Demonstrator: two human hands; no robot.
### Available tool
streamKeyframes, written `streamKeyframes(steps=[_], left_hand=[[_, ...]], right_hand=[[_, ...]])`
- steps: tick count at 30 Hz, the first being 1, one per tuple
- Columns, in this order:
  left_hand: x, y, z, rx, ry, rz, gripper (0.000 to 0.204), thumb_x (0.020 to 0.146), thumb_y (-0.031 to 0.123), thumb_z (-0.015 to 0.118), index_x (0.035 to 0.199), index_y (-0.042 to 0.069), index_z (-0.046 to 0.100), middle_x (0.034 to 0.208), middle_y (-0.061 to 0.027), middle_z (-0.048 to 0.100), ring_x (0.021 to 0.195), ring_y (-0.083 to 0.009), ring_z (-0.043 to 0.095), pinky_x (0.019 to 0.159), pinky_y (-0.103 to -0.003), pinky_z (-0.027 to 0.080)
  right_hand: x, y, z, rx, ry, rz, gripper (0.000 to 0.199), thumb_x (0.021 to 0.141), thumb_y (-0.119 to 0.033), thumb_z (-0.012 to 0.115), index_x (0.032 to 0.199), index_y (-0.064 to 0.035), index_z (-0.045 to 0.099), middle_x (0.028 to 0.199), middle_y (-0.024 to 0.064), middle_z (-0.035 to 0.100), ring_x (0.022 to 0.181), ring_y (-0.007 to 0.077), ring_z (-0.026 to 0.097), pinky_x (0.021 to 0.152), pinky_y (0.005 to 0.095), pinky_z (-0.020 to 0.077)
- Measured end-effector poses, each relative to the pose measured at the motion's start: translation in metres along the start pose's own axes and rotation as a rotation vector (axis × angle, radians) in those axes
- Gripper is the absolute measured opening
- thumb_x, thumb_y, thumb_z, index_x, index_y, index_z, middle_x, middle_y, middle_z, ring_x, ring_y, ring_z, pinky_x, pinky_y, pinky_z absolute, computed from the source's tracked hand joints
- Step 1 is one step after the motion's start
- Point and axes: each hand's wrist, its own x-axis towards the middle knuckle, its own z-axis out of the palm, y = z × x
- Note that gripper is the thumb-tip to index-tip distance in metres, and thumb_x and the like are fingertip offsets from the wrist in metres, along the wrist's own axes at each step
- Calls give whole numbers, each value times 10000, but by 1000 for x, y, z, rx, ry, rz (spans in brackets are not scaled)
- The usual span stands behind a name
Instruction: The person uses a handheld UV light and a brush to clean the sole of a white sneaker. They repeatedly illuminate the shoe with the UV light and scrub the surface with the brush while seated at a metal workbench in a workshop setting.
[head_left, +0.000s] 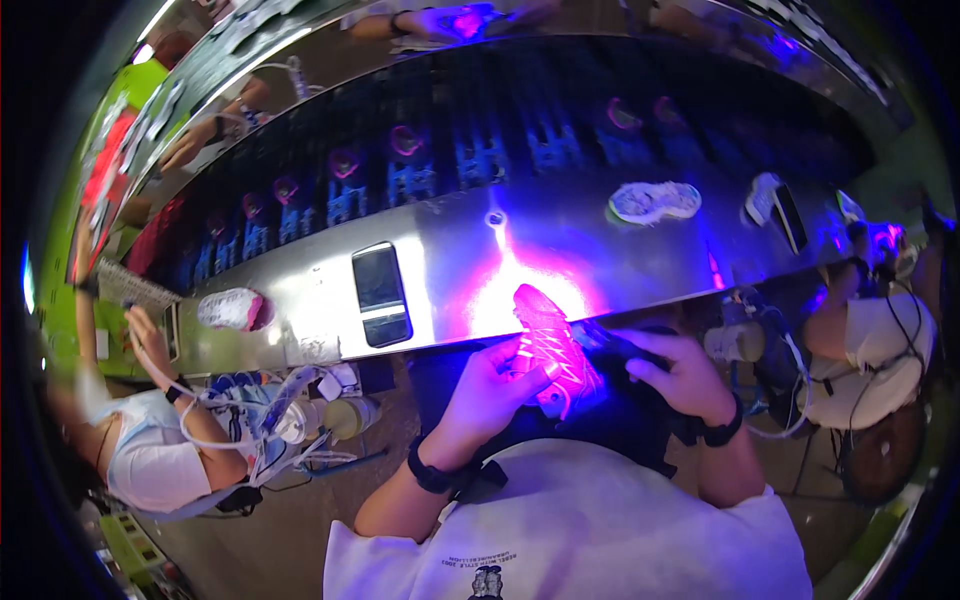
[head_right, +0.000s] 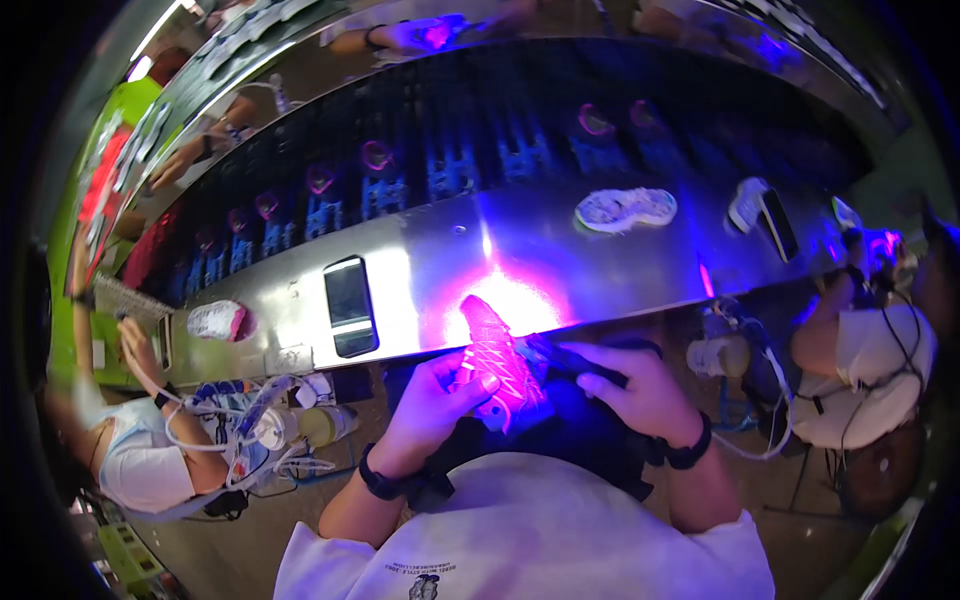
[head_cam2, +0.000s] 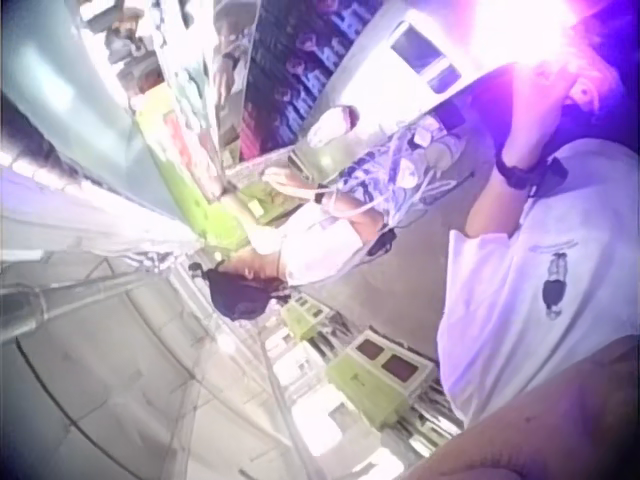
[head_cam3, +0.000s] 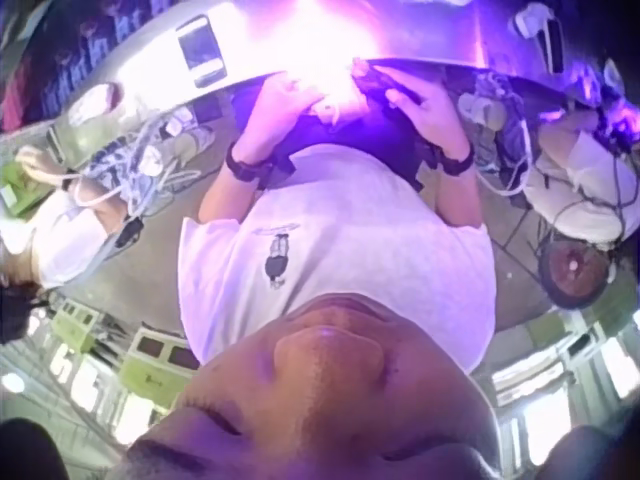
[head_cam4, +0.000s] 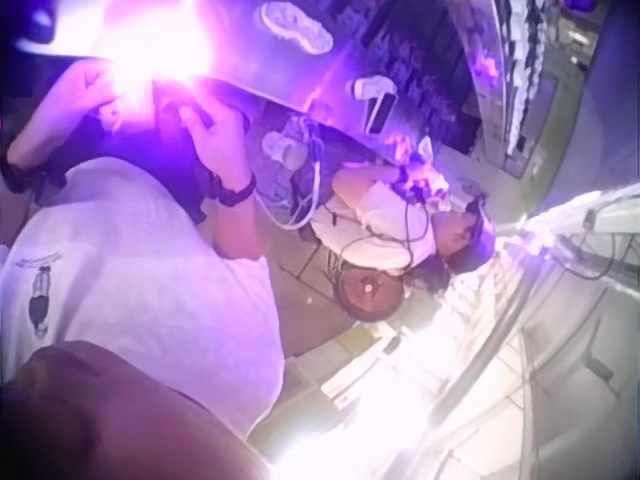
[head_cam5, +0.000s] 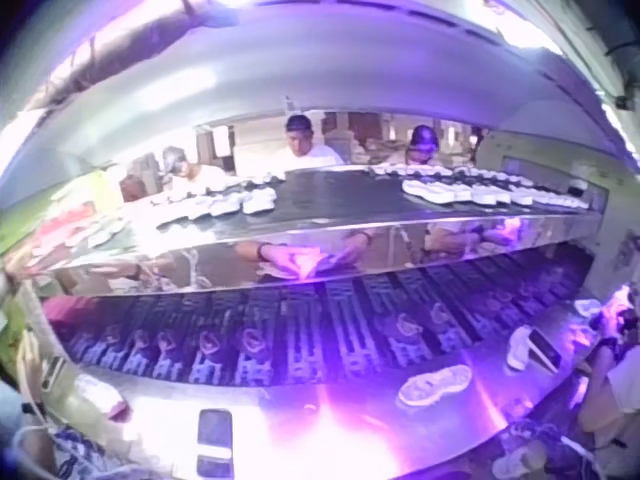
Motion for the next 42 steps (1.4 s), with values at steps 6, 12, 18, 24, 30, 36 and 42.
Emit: streamKeyframes(steps=[6, 12, 18, 24, 30, 36, 42], left_hand=[[2, -5, 1, 200, 128, 165, 409, 954, 145, 744, 1273, -72, 607, 1039, -76, 732, 938, -111, 681, 846, -279, 557], [12, -2, 5, 291, 260, 249, 634, 931, 127, 761, 1422, -135, 458, 1058, -84, 714, 977, -142, 686, 875, -292, 559], [31, -6, 9, 65, 270, 120, 387, 966, 207, 742, 1214, -63, 618, 966, -15, 687, 887, -58, 626, 777, -231, 513], [37, 5, 11, -369, 201, -52, 460, 1039, 407, 615, 1230, -12, 616, 1071, -78, 698, 966, -160, 705, 844, -292, 591], [23, 23, 8, -517, 214, -160, 525, 1059, 422, 567, 1373, 8, 495, 1222, -122, 659, 1050, -218, 707, 909, -340, 621], [19, -6, -8, -488, 113, -93, 569, 1053, 448, 560, 1389, 0, 462, 1216, -194, 648, 1052, -282, 706, 914, -379, 631], [12, -3, -15, -1105, -104, -329, 488, 1100, 383, 468, 1454, 47, 465, 1330, -176, 606, 1130, -307, 676, 969, -429, 612]], right_hand=[[5, -13, -13, 9, -78, 48, 461, 957, -63, 673, 1414, -77, 611, 998, 44, 722, 841, 105, 621, 815, 282, 521], [-9, -13, -30, -175, -109, 29, 458, 914, -94, 718, 1367, -92, 648, 1129, 162, 735, 1011, 270, 693, 912, 356, 521], [-9, -11, -26, -347, 76, -82, 475, 877, -68, 741, 1345, -92, 662, 1045, 170, 719, 933, 320, 691, 858, 366, 528], [13, -23, -32, -508, 93, -170, 476, 872, -62, 742, 1339, -108, 666, 880, 157, 654, 793, 334, 648, 733, 387, 512], [32, -34, -28, -628, 105, -287, 468, 873, -95, 740, 1335, -129, 672, 866, 149, 648, 773, 337, 637, 710, 405, 515], [37, -44, -31, -677, 49, -293, 422, 895, -114, 719, 1315, -129, 686, 914, 150, 678, 815, 347, 655, 737, 419, 526], [35, -43, -22, -613, 58, -289, 403, 906, -105, 706, 1308, -96, 684, 955, 164, 692, 853, 352, 664, 775, 417, 529]])
